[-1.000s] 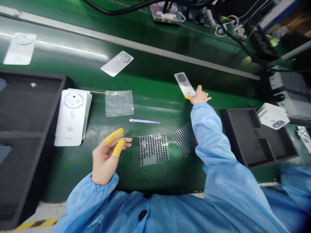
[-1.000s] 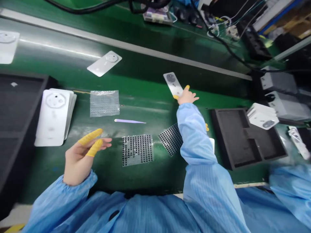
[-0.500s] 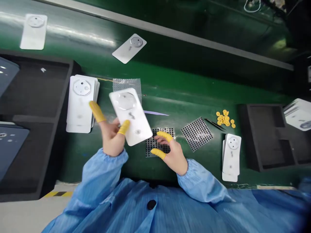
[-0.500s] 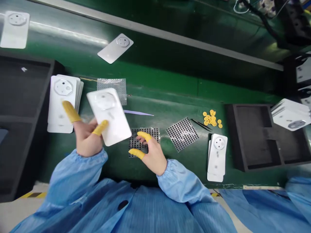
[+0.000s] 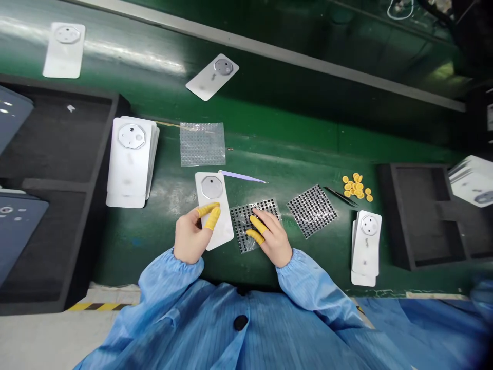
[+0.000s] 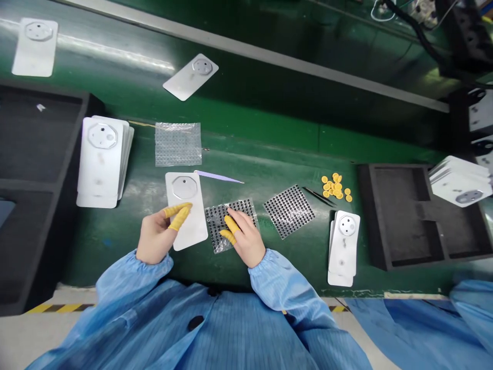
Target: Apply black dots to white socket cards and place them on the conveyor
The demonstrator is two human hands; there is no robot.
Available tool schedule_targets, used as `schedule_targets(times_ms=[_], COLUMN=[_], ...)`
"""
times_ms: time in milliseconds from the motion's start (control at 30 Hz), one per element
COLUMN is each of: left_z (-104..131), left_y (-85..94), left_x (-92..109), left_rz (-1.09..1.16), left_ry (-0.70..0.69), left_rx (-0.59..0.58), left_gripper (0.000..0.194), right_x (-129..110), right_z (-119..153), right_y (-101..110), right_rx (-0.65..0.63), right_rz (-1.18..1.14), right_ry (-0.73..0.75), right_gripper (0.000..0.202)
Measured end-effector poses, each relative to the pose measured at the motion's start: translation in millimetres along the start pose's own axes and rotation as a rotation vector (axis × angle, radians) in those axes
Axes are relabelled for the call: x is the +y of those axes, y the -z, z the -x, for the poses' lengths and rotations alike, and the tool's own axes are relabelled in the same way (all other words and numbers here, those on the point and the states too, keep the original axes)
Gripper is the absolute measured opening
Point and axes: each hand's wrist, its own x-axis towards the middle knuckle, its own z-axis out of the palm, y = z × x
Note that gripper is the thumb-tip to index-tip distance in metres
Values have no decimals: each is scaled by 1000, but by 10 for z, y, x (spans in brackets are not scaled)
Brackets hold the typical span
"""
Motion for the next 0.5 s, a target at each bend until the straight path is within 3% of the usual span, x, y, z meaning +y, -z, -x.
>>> schedule_targets(times_ms=[133,200,333,500], left_z=[-1,48,155,202], left_y=[24,-29,-201,-257], left_x=[34,105,224,246], left_rz=[4,64,200,220], left_ry=[3,12,35,26], left_rx=[-3,-84,-278,-345], left_gripper=[55,53,47,35], right_x=[-16,-64,-192,-274], right_z=[-31,-67,-142,-275], right_y=[22,61,177,244], right_rx=[106,142,52,47], right_rz=[-69,-86,-187,-254], right_ry=[-15,-44,3,8], right_gripper=[35,36,41,35])
